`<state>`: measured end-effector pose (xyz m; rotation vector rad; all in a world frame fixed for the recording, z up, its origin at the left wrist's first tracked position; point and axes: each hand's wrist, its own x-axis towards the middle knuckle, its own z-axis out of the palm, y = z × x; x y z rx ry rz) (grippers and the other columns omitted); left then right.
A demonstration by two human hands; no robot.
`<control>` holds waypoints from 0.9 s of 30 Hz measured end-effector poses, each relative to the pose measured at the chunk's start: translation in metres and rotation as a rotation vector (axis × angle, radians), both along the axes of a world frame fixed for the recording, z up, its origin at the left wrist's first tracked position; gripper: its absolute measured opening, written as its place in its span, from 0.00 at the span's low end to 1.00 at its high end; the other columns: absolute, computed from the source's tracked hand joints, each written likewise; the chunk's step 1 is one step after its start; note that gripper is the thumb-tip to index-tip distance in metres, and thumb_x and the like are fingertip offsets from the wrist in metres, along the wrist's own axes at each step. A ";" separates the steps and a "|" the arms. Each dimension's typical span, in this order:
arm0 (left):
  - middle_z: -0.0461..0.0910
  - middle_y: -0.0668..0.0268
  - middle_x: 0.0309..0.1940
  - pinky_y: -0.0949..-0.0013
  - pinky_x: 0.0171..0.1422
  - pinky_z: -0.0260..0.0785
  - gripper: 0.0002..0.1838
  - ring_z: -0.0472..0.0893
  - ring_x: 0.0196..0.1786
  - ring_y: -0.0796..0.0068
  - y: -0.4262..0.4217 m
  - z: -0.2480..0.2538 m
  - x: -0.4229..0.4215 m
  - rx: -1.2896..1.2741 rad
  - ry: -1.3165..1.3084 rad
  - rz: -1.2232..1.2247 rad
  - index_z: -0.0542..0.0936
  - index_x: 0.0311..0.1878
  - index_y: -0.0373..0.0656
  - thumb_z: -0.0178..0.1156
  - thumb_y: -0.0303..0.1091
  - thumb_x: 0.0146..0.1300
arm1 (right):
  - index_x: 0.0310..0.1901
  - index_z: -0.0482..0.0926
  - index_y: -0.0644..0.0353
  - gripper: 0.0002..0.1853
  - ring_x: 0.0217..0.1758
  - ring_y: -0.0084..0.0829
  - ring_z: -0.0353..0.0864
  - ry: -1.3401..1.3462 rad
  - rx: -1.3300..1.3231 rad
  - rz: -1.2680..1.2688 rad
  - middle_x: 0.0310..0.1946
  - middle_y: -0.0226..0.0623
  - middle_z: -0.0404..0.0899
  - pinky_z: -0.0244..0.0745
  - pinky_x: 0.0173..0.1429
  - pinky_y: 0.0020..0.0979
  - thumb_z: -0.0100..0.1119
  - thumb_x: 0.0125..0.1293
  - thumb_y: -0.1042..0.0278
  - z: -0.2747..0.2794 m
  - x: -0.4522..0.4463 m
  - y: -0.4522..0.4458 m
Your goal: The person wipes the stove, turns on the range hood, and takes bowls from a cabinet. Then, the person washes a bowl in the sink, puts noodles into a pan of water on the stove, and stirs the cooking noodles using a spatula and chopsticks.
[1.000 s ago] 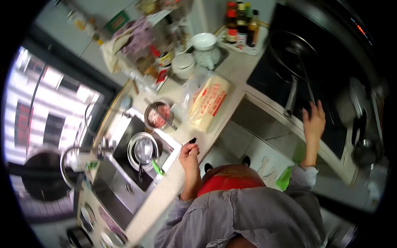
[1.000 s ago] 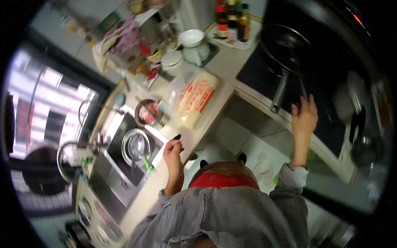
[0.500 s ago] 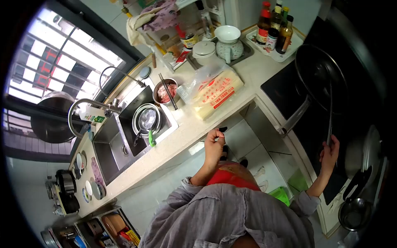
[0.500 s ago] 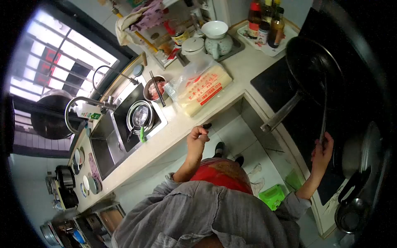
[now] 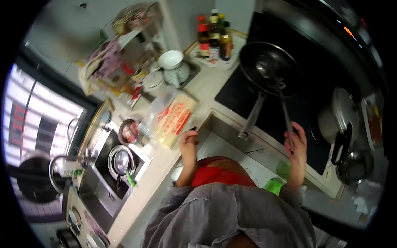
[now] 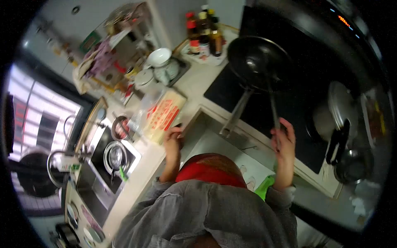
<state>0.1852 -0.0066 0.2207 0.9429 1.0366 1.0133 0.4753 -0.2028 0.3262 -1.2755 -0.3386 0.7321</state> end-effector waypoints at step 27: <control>0.71 0.71 0.25 0.78 0.29 0.61 0.12 0.69 0.27 0.83 0.059 0.030 -0.026 0.177 0.174 0.431 0.74 0.33 0.41 0.51 0.41 0.63 | 0.60 0.59 0.62 0.25 0.18 0.23 0.72 0.170 0.027 0.046 0.30 0.43 0.77 0.61 0.16 0.22 0.49 0.60 0.74 0.039 0.004 0.042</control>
